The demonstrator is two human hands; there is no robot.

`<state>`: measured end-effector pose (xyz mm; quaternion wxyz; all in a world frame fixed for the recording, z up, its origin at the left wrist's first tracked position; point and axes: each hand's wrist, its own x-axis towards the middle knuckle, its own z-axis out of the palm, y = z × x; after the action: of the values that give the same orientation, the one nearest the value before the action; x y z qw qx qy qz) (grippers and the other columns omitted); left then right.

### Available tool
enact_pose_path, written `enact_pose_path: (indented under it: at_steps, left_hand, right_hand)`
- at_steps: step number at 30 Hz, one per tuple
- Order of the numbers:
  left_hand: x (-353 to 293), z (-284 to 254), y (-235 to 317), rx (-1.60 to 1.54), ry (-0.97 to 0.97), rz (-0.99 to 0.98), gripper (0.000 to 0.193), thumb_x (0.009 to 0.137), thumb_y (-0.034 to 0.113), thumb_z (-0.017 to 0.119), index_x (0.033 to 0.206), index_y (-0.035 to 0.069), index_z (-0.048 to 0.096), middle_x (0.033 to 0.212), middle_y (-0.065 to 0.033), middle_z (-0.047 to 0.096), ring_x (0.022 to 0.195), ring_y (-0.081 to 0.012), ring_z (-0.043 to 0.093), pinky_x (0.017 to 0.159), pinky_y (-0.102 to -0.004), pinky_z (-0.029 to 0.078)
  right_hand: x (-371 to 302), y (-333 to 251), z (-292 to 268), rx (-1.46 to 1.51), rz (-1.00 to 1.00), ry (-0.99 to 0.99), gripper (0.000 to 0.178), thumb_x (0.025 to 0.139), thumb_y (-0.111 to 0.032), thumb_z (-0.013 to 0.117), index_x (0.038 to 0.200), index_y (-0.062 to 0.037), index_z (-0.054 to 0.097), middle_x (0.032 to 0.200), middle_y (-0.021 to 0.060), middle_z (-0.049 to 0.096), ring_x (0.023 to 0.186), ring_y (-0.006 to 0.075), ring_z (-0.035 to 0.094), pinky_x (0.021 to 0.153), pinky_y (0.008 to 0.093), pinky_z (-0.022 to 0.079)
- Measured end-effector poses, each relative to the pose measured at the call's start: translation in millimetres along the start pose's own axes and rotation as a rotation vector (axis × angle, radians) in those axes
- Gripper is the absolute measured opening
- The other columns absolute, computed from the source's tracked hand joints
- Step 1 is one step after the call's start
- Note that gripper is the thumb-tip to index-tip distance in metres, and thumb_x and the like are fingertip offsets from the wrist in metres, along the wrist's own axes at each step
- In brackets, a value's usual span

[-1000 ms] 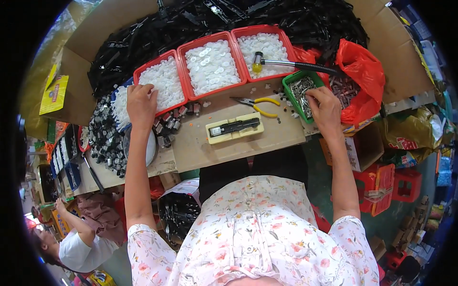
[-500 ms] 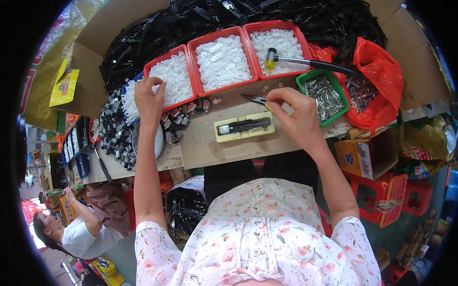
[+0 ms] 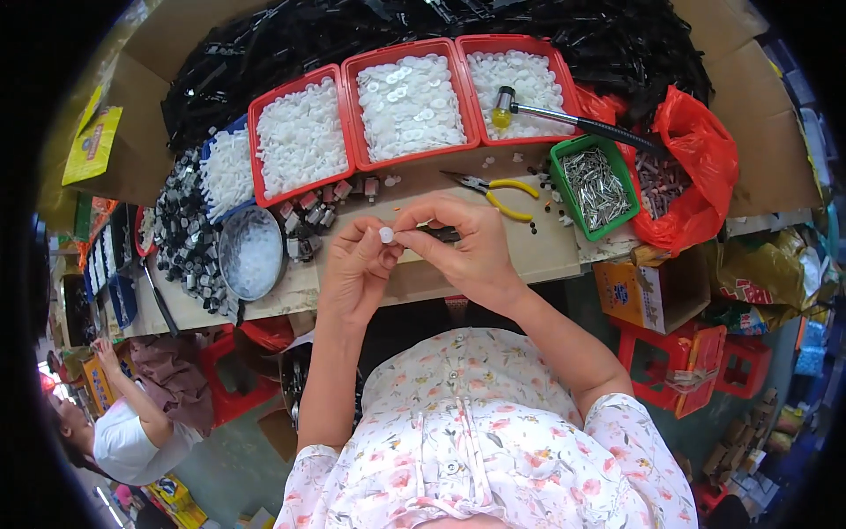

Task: Manually assembling small white and black plastic parts using a jig and pliers on a factory workbench.

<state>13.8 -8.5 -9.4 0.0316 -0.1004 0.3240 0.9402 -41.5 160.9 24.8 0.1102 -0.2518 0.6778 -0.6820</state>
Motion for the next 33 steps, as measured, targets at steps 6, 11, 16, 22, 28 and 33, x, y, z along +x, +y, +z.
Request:
enact_pose_path:
  at_steps: [6, 11, 16, 22, 28, 33]
  left_hand:
    - [-4.2, -3.0, -9.6, -0.006, -0.021, -0.054, 0.012, 0.091, 0.011, 0.073, 0.097, 0.003, 0.067, 0.089, -0.0065, 0.07, 0.077, -0.0137, 0.066, 0.066, -0.0235, 0.052]
    - [-4.5, 1.9, -17.3, 0.012, 0.021, -0.077, 0.012, 0.09, 0.012, 0.073, 0.096, 0.003, 0.067, 0.088, -0.0064, 0.07, 0.076, -0.0138, 0.066, 0.065, -0.023, 0.051]
    - [-3.8, 5.6, -24.3, -0.049, 0.022, -0.099, 0.012, 0.091, 0.011, 0.072, 0.097, 0.003, 0.067, 0.088, -0.0076, 0.07, 0.074, -0.0141, 0.067, 0.063, -0.022, 0.053]
    - [-3.7, 6.5, -25.3, -0.027, 0.02, -0.116, 0.012, 0.091, 0.012, 0.072, 0.097, 0.003, 0.066, 0.089, -0.0085, 0.071, 0.074, -0.0143, 0.067, 0.063, -0.0218, 0.054]
    - [-5.0, 6.6, -24.4, -0.043, 0.069, -0.119, 0.012, 0.092, 0.011, 0.072, 0.099, 0.003, 0.066, 0.088, -0.0081, 0.07, 0.073, -0.0141, 0.067, 0.062, -0.0217, 0.053]
    - [-10.0, 13.3, -25.6, -0.066, 0.135, -0.054, 0.011, 0.092, 0.008, 0.071, 0.1, 0.003, 0.065, 0.089, -0.0074, 0.07, 0.074, -0.0135, 0.067, 0.065, -0.0218, 0.053]
  right_hand:
    - [-8.0, 3.3, -5.5, 0.101, 0.069, 0.024, 0.01, 0.085, 0.006, 0.07, 0.095, 0.0054, 0.07, 0.098, 0.0123, 0.069, 0.094, 0.0176, 0.065, 0.082, 0.029, 0.051]
    - [-10.0, 2.7, -11.7, 0.078, -0.001, 0.006, 0.009, 0.085, 0.005, 0.071, 0.093, 0.0049, 0.07, 0.097, 0.0121, 0.069, 0.093, 0.0174, 0.065, 0.082, 0.0289, 0.051]
    - [-13.2, 6.0, -19.5, 0.068, 0.002, 0.019, 0.009, 0.084, 0.004, 0.071, 0.094, 0.0045, 0.07, 0.097, 0.0115, 0.069, 0.093, 0.0172, 0.065, 0.082, 0.0288, 0.051]
    - [-14.2, 5.9, -22.2, 0.097, 0.047, 0.008, 0.009, 0.084, 0.004, 0.072, 0.094, 0.004, 0.071, 0.097, 0.0106, 0.069, 0.092, 0.0169, 0.065, 0.081, 0.0287, 0.051]
    - [-11.9, 5.3, -17.9, 0.008, 0.048, 0.001, 0.009, 0.083, 0.002, 0.073, 0.092, 0.0024, 0.071, 0.095, 0.0083, 0.069, 0.09, 0.0153, 0.064, 0.079, 0.0277, 0.051]
    - [-16.8, 1.0, -14.3, -0.215, -0.009, 0.064, 0.009, 0.082, 0.001, 0.074, 0.089, 0.0024, 0.069, 0.093, 0.0082, 0.069, 0.085, 0.0161, 0.066, 0.075, 0.0286, 0.051]
